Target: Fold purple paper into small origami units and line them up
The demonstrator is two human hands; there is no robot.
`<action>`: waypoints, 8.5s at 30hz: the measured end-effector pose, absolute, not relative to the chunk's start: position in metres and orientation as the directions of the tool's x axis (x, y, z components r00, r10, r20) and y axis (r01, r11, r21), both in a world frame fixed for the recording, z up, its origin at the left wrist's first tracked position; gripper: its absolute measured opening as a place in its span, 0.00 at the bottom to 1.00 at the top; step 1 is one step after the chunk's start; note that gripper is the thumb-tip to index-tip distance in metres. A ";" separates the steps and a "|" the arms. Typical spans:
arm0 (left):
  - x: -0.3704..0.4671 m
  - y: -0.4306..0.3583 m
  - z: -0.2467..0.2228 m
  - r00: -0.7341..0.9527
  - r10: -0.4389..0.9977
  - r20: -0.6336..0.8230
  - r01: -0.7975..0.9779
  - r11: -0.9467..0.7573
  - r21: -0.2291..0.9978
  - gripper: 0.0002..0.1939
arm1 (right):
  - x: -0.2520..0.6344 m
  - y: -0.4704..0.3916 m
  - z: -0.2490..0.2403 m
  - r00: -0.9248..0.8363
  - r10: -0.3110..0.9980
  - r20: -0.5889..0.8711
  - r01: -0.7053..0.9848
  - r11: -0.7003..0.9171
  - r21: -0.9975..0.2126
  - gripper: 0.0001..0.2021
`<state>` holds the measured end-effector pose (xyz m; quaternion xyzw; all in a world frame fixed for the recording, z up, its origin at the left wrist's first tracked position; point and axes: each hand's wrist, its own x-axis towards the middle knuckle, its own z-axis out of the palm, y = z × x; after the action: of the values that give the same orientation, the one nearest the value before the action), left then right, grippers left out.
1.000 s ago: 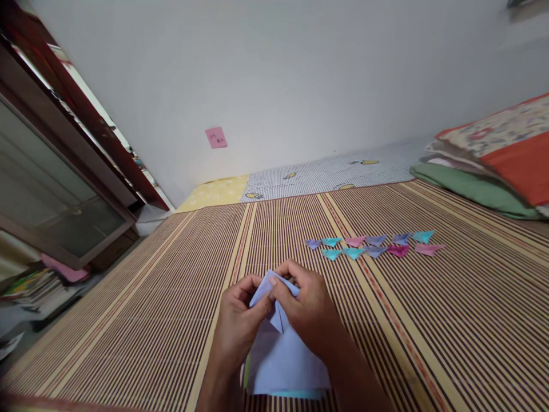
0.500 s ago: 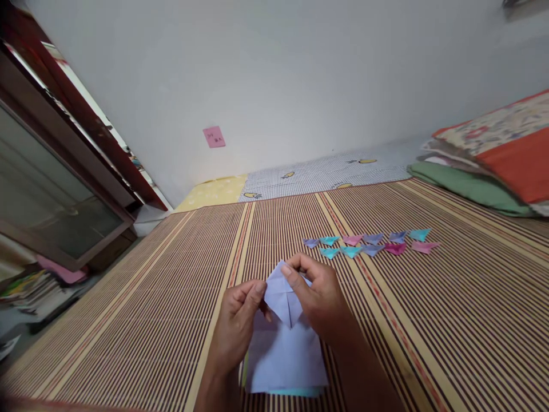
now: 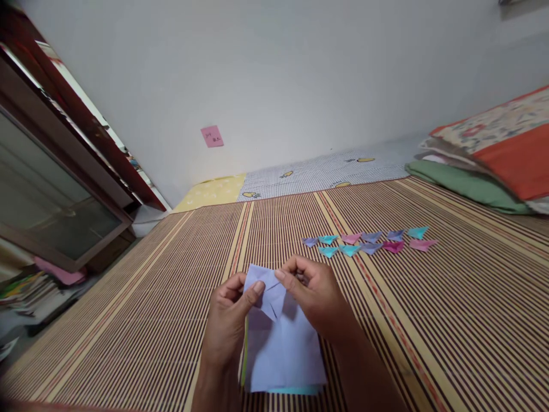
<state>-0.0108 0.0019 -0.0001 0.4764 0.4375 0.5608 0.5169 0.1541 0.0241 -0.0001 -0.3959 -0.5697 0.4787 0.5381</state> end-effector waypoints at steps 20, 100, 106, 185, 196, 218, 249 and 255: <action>-0.010 0.005 -0.004 -0.150 0.984 0.097 -0.278 -0.136 0.951 0.15 | 0.152 0.026 -0.004 -0.129 0.964 0.234 -0.037 0.231 -0.972 0.18; -0.004 0.008 -0.002 -0.267 0.963 0.044 -0.298 -0.125 0.946 0.24 | 0.118 0.012 -0.001 0.144 0.856 0.497 0.218 0.463 -0.859 0.09; -0.009 0.009 -0.004 -0.189 0.980 0.066 -0.249 -0.113 0.962 0.08 | 0.121 0.015 -0.002 0.068 0.852 0.518 0.269 0.485 -0.832 0.09; -0.005 0.013 -0.009 -0.013 0.976 -0.217 -0.801 0.119 0.587 0.13 | 0.125 0.019 -0.001 -0.149 0.929 0.338 -0.084 0.329 -0.941 0.03; 0.003 0.008 -0.007 -0.033 0.998 -0.049 -0.622 0.018 0.783 0.13 | 0.122 0.018 0.002 -0.093 0.940 0.329 -0.102 0.320 -0.942 0.04; 0.001 -0.007 0.006 -0.168 0.853 0.493 0.317 -0.427 0.847 0.17 | 0.119 0.013 0.004 0.064 0.767 0.638 0.382 0.572 -0.726 0.05; 0.003 -0.005 0.000 -0.333 0.838 0.433 0.001 -0.459 0.888 0.15 | 0.116 0.008 0.010 0.108 0.715 0.691 0.248 0.654 -0.715 0.10; -0.004 -0.001 -0.004 -0.267 0.843 0.466 0.015 -0.480 0.877 0.13 | 0.125 0.012 0.007 0.030 0.734 0.678 0.191 0.662 -0.725 0.13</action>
<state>-0.0035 -0.0007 -0.0045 0.5238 0.4098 0.6824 0.3033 0.1251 0.0117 0.0074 -0.3493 -0.6620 0.2167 0.6267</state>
